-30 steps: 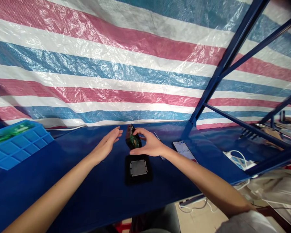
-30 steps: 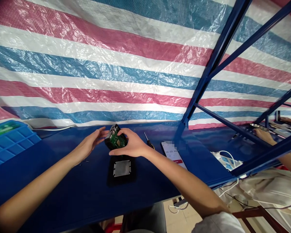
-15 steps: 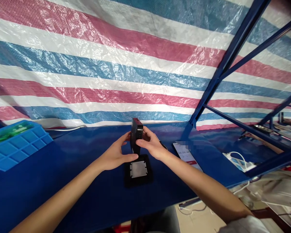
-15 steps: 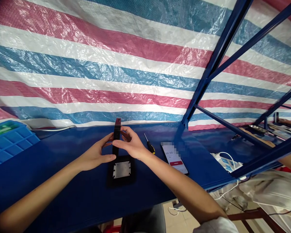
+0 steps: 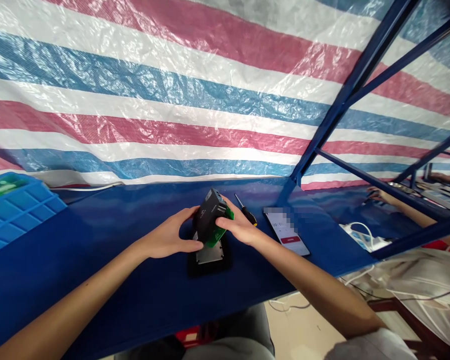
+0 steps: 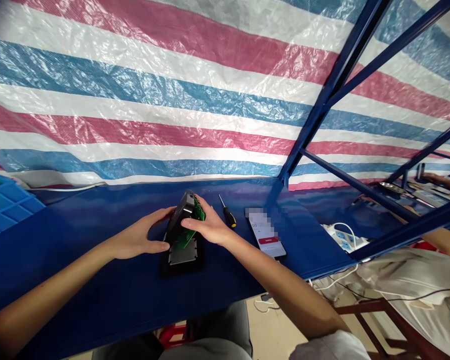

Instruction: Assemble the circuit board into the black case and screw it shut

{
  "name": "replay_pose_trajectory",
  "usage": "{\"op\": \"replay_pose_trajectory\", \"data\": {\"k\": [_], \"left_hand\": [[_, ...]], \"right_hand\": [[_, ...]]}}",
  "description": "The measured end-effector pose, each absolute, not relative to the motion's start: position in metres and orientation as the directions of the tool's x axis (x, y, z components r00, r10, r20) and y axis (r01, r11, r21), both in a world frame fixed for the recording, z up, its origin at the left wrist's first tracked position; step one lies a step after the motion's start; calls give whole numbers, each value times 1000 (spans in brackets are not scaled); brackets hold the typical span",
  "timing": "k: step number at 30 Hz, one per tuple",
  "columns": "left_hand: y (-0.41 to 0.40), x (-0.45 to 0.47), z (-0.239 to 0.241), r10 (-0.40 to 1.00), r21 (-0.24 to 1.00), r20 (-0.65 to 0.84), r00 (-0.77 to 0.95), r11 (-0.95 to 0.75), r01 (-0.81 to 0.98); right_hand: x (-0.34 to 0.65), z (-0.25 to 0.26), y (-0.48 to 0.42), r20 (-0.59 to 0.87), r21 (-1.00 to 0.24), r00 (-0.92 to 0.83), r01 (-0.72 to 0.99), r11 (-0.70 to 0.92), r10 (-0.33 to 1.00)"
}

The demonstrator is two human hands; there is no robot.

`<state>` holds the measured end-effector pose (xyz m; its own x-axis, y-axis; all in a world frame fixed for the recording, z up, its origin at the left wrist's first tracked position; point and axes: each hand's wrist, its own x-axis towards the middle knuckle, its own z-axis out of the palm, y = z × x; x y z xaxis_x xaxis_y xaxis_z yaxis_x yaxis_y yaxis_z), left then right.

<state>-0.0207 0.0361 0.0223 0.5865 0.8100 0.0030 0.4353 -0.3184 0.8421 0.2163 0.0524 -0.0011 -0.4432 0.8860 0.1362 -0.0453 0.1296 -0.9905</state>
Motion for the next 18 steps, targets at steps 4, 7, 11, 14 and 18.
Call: {"op": "replay_pose_trajectory", "data": {"k": [4, 7, 11, 14, 18], "left_hand": [[37, -23, 18, 820, 812, -14, 572, -324, 485], [37, -24, 14, 834, 808, -21, 552, -311, 500], [36, -22, 12, 839, 819, -20, 543, -298, 490], [34, -18, 12, 841, 829, -19, 541, -289, 479], [33, -18, 9, 863, 848, 4, 505, -270, 456]], "right_hand": [[217, 0, 52, 106, -992, -460, 12, 126, 882], [216, 5, 50, 120, -984, -456, 66, 168, 882], [212, 5, 48, 166, -968, -462, 94, 234, 871], [209, 4, 47, 215, -934, -415, 176, 310, 884], [201, 13, 46, 232, -886, -336, 314, 341, 913]]}}
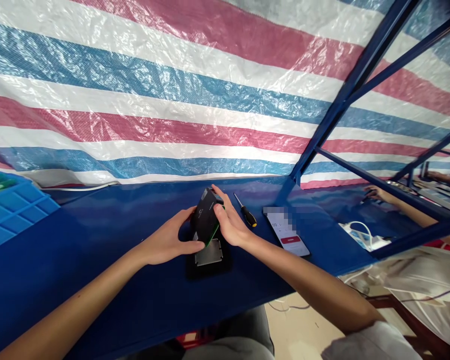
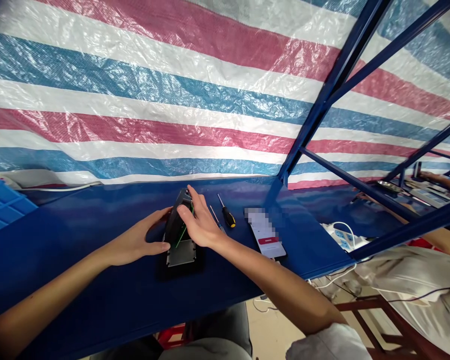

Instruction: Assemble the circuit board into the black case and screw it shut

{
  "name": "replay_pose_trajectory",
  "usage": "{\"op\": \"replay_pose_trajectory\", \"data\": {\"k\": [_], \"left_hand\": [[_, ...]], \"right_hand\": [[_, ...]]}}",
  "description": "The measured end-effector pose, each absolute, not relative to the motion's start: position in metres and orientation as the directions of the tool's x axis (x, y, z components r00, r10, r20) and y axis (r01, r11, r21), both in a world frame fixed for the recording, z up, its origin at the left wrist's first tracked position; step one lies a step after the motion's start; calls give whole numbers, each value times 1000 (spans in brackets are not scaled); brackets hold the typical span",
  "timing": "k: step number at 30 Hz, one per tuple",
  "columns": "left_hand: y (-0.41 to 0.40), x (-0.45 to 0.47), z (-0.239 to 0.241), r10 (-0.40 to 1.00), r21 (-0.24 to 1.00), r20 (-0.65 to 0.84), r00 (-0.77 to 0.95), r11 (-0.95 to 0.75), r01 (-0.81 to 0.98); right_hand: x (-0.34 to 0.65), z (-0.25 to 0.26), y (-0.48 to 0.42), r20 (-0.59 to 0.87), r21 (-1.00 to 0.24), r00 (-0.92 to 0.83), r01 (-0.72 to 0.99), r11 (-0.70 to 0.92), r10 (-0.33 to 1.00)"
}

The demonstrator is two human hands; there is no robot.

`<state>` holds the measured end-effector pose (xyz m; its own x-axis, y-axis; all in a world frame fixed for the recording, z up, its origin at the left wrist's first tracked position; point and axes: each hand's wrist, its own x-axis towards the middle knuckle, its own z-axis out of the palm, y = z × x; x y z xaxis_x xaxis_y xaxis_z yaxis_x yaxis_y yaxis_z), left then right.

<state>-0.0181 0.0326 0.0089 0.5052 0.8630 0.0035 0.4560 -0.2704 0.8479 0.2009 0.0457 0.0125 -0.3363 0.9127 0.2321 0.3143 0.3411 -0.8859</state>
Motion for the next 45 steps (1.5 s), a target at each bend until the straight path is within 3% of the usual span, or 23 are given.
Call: {"op": "replay_pose_trajectory", "data": {"k": [3, 8, 13, 20, 26, 30, 35, 45], "left_hand": [[32, -21, 5, 877, 904, -4, 481, -202, 376], [31, -25, 4, 867, 969, -59, 495, -71, 238], [31, -35, 12, 854, 980, -23, 520, -83, 181], [29, -44, 13, 836, 992, 13, 548, -78, 95], [23, -39, 23, 826, 981, -25, 563, -88, 173], [22, -41, 27, 806, 971, -34, 591, -113, 209], [19, -38, 27, 751, 988, -83, 655, -21, 150], [11, -28, 15, 748, 969, -120, 652, 230, -86]], "right_hand": [[192, 24, 45, 155, -920, -308, 301, 251, 939], [181, 36, 44, -11, -992, -292, 126, 27, 956], [181, 43, 41, 4, -995, -374, -90, -32, 928], [181, 43, 36, 101, -979, -445, -202, 10, 890], [182, 35, 36, 102, -990, -383, -131, 55, 918], [188, 33, 35, 242, -969, -322, -44, 241, 915], [196, 34, 35, 388, -876, -336, 154, 457, 858], [191, 27, 46, 340, -864, -233, 304, 401, 911]]}}
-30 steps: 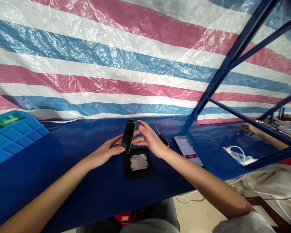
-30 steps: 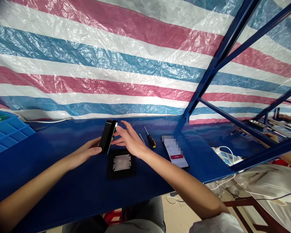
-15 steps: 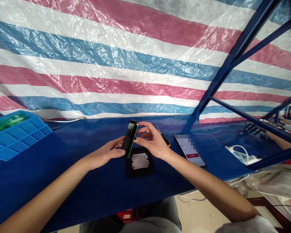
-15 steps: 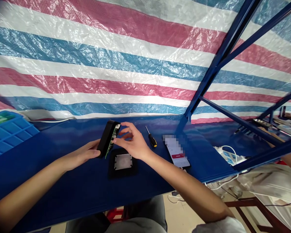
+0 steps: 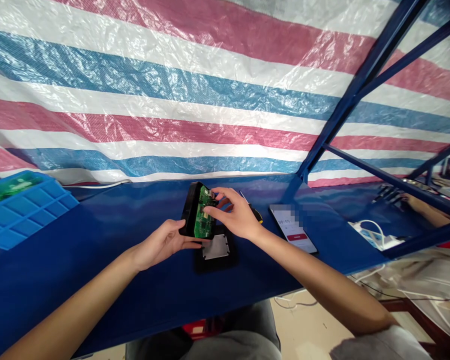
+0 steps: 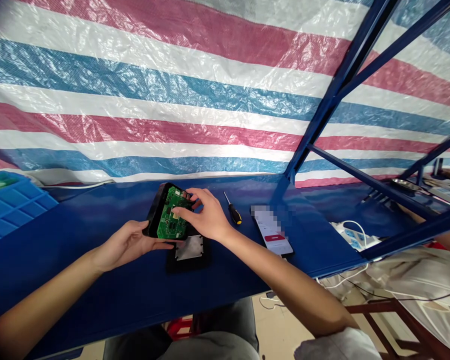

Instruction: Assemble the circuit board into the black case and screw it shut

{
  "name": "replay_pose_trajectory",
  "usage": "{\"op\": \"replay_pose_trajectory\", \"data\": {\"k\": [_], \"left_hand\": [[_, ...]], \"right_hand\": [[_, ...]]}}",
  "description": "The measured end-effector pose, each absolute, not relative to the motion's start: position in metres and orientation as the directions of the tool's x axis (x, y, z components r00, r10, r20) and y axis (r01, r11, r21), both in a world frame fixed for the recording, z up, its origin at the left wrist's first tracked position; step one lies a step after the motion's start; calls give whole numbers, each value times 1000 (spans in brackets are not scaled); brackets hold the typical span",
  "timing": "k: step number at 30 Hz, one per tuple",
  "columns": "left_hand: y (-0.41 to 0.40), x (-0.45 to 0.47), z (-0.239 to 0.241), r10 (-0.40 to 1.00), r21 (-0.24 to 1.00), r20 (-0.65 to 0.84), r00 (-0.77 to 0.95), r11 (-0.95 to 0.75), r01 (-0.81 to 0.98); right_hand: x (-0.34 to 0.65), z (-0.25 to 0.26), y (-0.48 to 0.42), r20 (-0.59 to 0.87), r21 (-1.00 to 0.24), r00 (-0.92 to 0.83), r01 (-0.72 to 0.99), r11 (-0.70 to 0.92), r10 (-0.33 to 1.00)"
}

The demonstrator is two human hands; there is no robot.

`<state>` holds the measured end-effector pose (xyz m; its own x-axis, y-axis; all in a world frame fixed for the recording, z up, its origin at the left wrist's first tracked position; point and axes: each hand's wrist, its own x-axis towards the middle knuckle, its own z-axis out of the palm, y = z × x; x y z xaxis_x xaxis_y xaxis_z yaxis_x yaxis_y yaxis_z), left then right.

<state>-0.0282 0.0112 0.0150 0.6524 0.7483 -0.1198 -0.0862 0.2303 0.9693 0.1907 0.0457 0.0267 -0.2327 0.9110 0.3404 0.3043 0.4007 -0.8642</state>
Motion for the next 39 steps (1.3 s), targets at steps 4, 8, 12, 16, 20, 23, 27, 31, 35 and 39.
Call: {"op": "replay_pose_trajectory", "data": {"k": [4, 8, 12, 16, 20, 23, 27, 31, 35, 39], "left_hand": [[13, -23, 14, 800, 964, -161, 578, 254, -82], [14, -22, 15, 868, 962, -183, 462, 256, -100], [13, -24, 16, 923, 970, -148, 356, 205, -128], [12, -27, 16, 958, 987, -112, 265, 137, -79], [14, -30, 13, 971, 992, -108, 212, 118, -35], [13, -29, 13, 964, 990, -126, 233, 139, -40], [13, -26, 17, 972, 993, -118, 204, 119, 9], [16, -30, 23, 973, 988, -64, 221, 29, 154], [19, -37, 32, 955, 911, 84, 284, -189, 367], [14, -39, 41, 910, 637, 270, 313, -413, 651]], "right_hand": [[185, 28, 48, 362, -833, -236, 351, 427, 902], [184, 25, 50, 389, -800, -252, 384, 461, 886], [189, 21, 50, 458, -754, -236, 408, 515, 857], [197, 19, 48, 494, -745, -84, 473, 471, 865], [203, 18, 49, 245, -905, -169, 312, 288, 955], [204, 16, 50, 141, -965, -270, 176, 193, 952], [202, 16, 52, 65, -986, -255, 130, 101, 965], [204, 17, 57, 50, -971, -265, 214, 110, 963], [213, 25, 59, 90, -929, -252, 327, 172, 964], [224, 39, 57, 46, -923, -402, 332, 192, 914]]}}
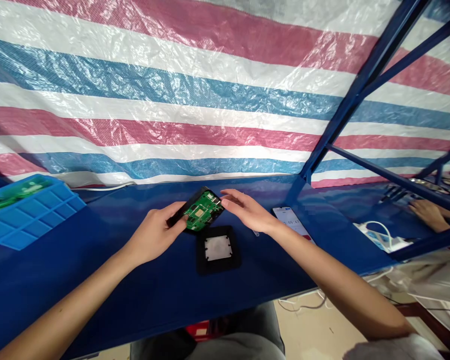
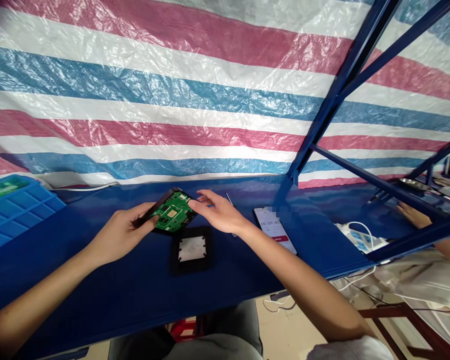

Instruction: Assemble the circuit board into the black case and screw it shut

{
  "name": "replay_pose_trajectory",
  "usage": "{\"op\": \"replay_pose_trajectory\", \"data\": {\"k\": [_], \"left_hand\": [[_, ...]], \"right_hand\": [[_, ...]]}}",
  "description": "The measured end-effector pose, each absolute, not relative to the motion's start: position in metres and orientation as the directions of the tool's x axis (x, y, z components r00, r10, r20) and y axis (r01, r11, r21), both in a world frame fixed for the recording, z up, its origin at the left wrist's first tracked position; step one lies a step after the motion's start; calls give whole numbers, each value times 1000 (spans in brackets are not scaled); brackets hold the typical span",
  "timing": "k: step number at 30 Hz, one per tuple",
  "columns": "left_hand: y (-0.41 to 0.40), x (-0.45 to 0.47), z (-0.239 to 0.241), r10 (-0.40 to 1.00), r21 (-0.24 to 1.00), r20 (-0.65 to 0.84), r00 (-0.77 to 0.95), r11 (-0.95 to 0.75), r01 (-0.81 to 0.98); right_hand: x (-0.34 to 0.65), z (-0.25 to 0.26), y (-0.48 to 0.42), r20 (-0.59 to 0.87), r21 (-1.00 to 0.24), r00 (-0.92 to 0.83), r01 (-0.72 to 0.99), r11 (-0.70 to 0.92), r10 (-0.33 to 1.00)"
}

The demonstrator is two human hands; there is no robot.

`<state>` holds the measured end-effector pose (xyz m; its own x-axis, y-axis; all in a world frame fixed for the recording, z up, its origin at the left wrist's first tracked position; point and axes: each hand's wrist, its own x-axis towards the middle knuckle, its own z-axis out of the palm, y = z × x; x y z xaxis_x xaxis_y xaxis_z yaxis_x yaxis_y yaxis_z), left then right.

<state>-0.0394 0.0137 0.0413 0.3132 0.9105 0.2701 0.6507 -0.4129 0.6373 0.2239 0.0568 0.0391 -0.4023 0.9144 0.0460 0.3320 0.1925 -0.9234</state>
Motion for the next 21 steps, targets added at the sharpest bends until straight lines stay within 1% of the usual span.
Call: {"op": "replay_pose_trajectory", "data": {"k": [3, 6, 8, 9, 11, 13, 15, 17, 21], "left_hand": [[6, -37, 44, 804, 409, 397, 443, -587, 698], [1, -34, 43, 582, 85, 544, 605, -755, 650], [-1, -33, 40, 442, -127, 583, 682, -780, 613], [-2, -32, 37, 393, -211, 580, 714, -774, 597], [-3, -33, 32, 331, -336, 549, 767, -754, 565], [-3, -34, 25, 295, -411, 515, 805, -739, 534], [-3, -35, 18, 268, -446, 507, 819, -732, 515], [-3, -36, 15, 262, -450, 511, 819, -730, 514], [-1, -38, 14, 281, -418, 486, 828, -757, 502]], "right_hand": [[231, 50, 56, -26, -915, -546, 350, 200, 837], [237, 57, 57, -109, -865, -654, 433, 252, 749], [239, 59, 57, -162, -811, -684, 503, 299, 711], [240, 59, 56, -189, -778, -687, 540, 320, 701], [241, 59, 56, -234, -713, -685, 603, 356, 690], [241, 58, 54, -270, -668, -688, 638, 384, 674], [239, 55, 52, -281, -646, -689, 651, 399, 668], [237, 52, 50, -256, -648, -685, 645, 405, 683], [235, 45, 45, -153, -684, -683, 595, 422, 715]]}}
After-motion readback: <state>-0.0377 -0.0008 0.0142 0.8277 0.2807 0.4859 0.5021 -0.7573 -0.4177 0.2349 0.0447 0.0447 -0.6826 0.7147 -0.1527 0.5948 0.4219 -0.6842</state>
